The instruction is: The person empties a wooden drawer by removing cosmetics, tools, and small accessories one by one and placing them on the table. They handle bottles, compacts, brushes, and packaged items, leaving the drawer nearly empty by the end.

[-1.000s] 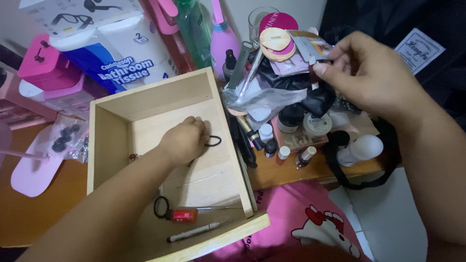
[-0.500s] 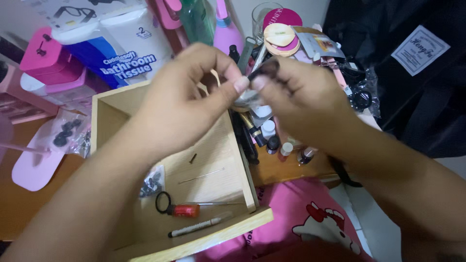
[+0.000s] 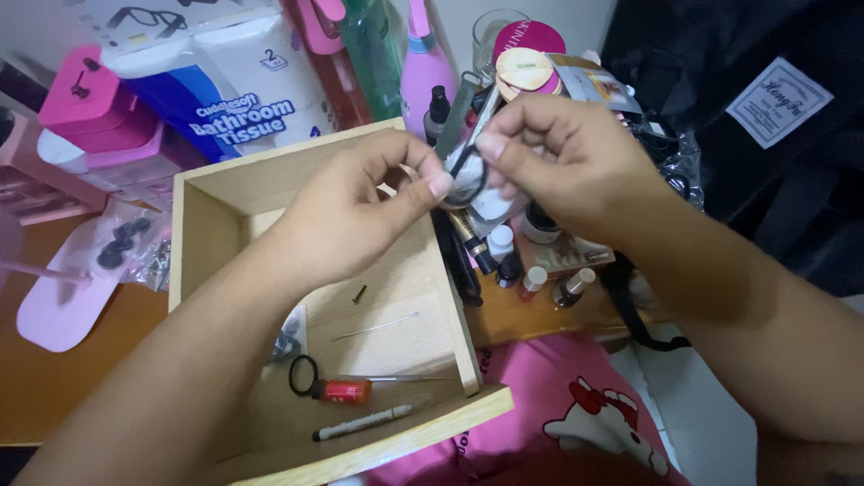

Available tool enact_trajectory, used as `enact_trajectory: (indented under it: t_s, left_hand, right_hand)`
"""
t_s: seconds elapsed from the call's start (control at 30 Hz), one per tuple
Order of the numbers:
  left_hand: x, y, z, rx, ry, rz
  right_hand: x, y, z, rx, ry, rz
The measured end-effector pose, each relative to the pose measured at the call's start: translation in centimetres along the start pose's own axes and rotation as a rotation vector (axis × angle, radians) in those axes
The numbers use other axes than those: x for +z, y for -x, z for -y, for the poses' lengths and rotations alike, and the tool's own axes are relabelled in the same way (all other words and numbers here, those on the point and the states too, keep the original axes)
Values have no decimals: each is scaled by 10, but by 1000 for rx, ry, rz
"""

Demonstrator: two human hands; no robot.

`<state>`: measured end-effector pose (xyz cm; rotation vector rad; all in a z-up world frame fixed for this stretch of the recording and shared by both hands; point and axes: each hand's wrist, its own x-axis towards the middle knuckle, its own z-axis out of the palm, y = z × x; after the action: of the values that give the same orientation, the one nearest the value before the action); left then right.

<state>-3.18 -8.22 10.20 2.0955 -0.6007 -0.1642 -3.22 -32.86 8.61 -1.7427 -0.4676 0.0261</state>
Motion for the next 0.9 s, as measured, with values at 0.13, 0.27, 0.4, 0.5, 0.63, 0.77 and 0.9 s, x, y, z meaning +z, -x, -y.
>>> enact_trajectory:
  t_s: [0.13, 0.27, 0.4, 0.5, 0.63, 0.77, 0.9]
  left_hand:
    - [-13, -11, 36, -59, -242, 21]
    - [-23, -12, 97, -416, -759, 250]
    - [-14, -12, 143, -557, -740, 227]
    - [-2, -19, 159, -558, -776, 240]
    - [13, -19, 174, -628, -715, 196]
    - [7, -12, 174, -527, -634, 234]
    - [-5, -9, 150, -422, -718, 300]
  right_hand:
    - [-20, -2, -4, -179, 272, -145]
    - [-44, -18, -6, 31, 636, -359]
    - [-49, -13, -20, -54, 777, -346]
    - [-48, -7, -21, -162, 781, -356]
    - [-43, 5, 1, -163, 768, -330]
    - [-36, 17, 22, -356, 950, -270]
    - [-38, 47, 24, -414, 1049, -258]
